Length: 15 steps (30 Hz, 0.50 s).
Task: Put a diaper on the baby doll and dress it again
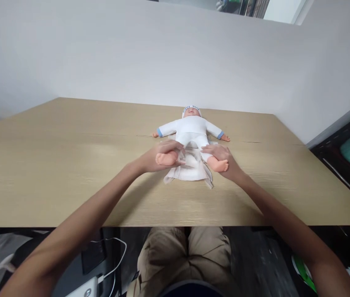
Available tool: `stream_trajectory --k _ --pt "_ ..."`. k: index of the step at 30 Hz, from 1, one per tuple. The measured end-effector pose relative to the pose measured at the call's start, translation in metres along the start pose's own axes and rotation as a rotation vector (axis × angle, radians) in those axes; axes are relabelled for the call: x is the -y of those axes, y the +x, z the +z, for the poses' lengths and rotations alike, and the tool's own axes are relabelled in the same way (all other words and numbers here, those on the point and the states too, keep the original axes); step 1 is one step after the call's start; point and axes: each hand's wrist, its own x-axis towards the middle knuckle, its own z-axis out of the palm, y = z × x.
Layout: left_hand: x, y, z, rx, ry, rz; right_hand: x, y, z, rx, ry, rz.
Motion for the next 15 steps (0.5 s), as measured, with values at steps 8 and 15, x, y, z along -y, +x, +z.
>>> stream_trajectory --k 8,15 --pt "0.042 -0.045 0.021 0.105 -0.046 0.110 -0.023 -0.020 0.011 0.179 0.023 -0.160" --pt "0.053 -0.052 0.025 0.186 -0.048 0.162 -0.030 -0.023 0.010 0.214 0.059 -0.200"
